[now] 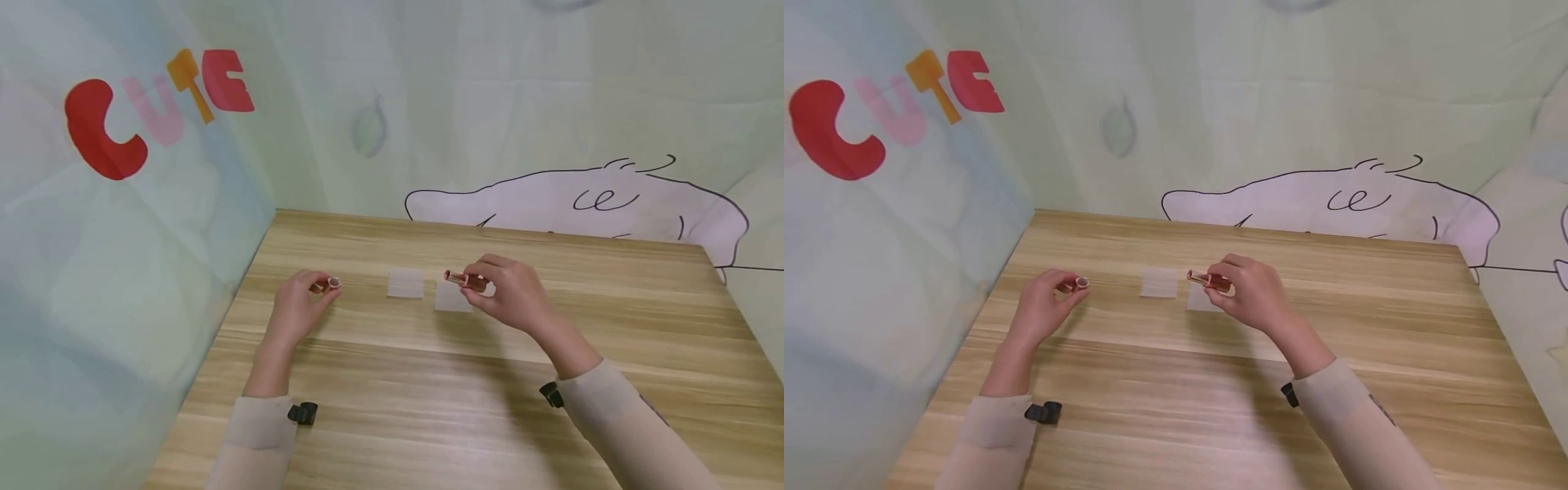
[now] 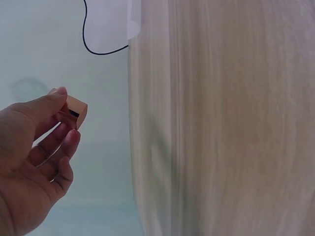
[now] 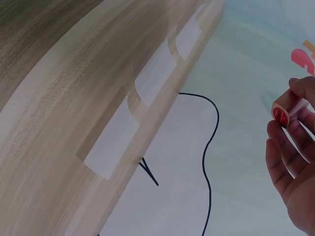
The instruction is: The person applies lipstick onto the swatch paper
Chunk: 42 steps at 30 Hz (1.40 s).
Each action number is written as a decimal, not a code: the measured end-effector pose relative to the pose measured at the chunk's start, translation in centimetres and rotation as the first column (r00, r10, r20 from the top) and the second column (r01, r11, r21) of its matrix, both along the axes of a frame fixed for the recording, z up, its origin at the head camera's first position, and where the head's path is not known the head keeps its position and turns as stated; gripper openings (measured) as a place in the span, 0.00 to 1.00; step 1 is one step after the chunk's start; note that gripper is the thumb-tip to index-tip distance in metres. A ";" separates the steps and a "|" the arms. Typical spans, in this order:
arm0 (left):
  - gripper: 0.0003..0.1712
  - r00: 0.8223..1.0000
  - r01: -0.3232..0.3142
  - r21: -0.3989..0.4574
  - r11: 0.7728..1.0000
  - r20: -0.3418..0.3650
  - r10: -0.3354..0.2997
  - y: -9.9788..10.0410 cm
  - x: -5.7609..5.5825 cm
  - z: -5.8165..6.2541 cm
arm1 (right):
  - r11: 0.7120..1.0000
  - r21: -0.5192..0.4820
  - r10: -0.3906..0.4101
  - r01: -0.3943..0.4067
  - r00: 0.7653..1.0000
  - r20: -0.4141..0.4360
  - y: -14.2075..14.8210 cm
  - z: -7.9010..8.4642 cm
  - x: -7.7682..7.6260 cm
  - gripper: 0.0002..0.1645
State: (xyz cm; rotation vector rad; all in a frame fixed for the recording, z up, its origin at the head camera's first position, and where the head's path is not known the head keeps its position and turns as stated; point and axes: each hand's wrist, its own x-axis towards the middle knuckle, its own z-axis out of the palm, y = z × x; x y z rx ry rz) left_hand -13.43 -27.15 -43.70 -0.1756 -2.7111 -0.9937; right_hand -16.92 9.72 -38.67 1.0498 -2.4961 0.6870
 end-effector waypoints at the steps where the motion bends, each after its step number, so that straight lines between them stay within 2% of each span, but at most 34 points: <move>1: 0.10 1.000 -0.006 -0.001 1.000 0.001 0.006 -0.1 0.0 -0.1 | 1.000 -0.001 0.001 -0.001 1.000 0.000 0.0 0.0 0.0 0.08; 7: 0.12 0.999 -0.033 0.002 0.999 0.016 0.033 -0.6 0.0 -0.8 | 1.000 -0.007 0.000 0.000 1.000 0.019 0.1 -0.2 -0.1 0.08; 15: 0.14 0.995 -0.066 0.013 0.998 0.079 0.065 -1.2 -0.2 -1.7 | 1.000 -0.002 -0.009 0.009 1.000 0.027 0.3 -0.3 0.1 0.09; 23: 0.13 0.996 -0.051 0.034 0.998 0.069 0.049 -1.6 -0.3 -2.5 | 1.000 -0.013 -0.013 0.013 1.000 0.007 0.4 -0.6 0.0 0.10; 28: 0.14 0.994 -0.062 0.035 0.997 0.093 0.058 -2.0 -0.4 -2.9 | 1.000 -0.013 -0.011 0.011 1.000 -0.003 0.4 -0.7 0.0 0.10; 42: 0.15 0.982 -0.078 0.049 0.996 0.178 0.068 -2.7 -0.5 -3.1 | 1.000 -0.015 -0.005 0.005 1.000 -0.005 0.4 -0.9 -0.1 0.09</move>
